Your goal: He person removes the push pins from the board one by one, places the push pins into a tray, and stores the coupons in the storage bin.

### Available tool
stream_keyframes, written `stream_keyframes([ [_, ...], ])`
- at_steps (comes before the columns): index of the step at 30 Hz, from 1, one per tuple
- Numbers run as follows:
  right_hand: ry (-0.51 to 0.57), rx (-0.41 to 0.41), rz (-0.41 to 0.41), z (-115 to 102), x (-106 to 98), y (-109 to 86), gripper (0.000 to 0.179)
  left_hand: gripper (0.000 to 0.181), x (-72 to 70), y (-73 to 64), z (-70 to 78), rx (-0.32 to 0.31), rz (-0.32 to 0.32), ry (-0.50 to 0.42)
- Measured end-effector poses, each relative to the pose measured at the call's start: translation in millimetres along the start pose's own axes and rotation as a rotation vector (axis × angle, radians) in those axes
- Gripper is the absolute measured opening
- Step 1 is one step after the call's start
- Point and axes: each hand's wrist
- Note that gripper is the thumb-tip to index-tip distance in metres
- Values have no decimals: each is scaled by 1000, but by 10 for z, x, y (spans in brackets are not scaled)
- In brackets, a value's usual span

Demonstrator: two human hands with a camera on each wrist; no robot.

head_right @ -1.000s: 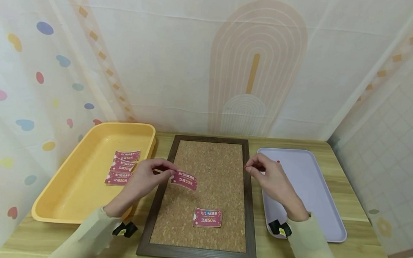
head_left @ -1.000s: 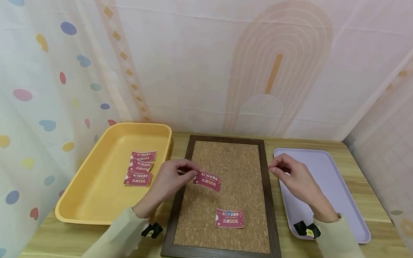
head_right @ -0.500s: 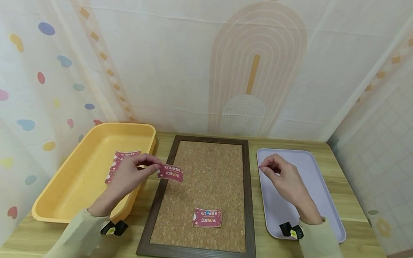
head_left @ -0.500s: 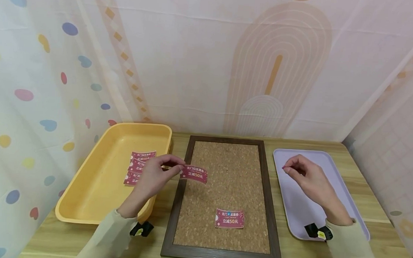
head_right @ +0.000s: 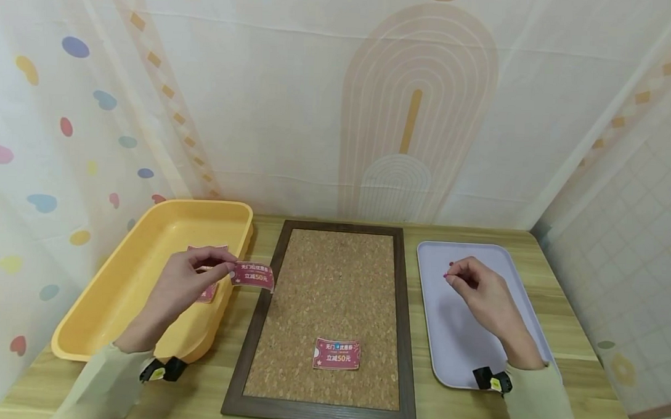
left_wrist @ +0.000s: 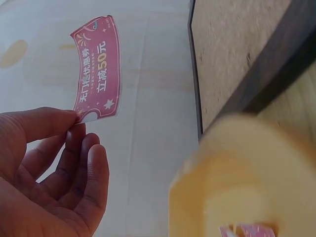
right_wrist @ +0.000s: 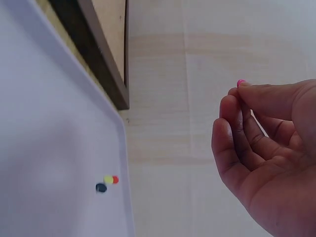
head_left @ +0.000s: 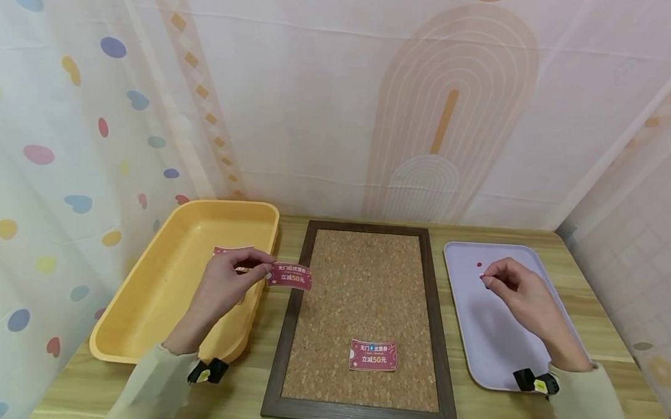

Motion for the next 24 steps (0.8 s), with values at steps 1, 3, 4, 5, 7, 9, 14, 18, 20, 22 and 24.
stream_keyframes([
  [1,-4,5,0,12,-12,-7,11,9,-19,-7,-11,-4,1,7],
  [3,-17,16,0,32,-32,-18,10,9,-56,-19,-33,-6,10,27],
  [4,-26,20,1,44,-40,-21,10,9,-75,-24,-40,-5,12,36],
  [5,-33,25,2,61,-48,-24,10,9,-92,-30,-48,-5,14,39],
  [7,-43,37,4,100,-61,-27,10,10,-130,-45,-64,-6,15,60],
  [9,-49,46,5,136,-74,-31,10,10,-163,-58,-80,-13,4,62],
  [14,-66,69,-12,206,-100,-39,9,8,-235,-76,-166,-21,-29,96],
  [18,-81,90,-37,248,-127,-50,6,7,-306,-72,-248,-22,-62,132],
  [20,-90,107,-55,268,-143,-55,5,8,-353,-71,-287,-37,-91,141],
  [22,-98,120,-74,286,-160,-58,5,10,-405,-70,-326,-56,-126,144],
  [24,-101,129,-94,309,-176,-59,5,11,-460,-68,-364,-75,-166,143],
])
Point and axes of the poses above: each hand's wrist, its own y-axis towards the middle knuckle, its own x-axis out of the palm, z = x × y, and after that the axes turned 11 degrees about -z, right-handed
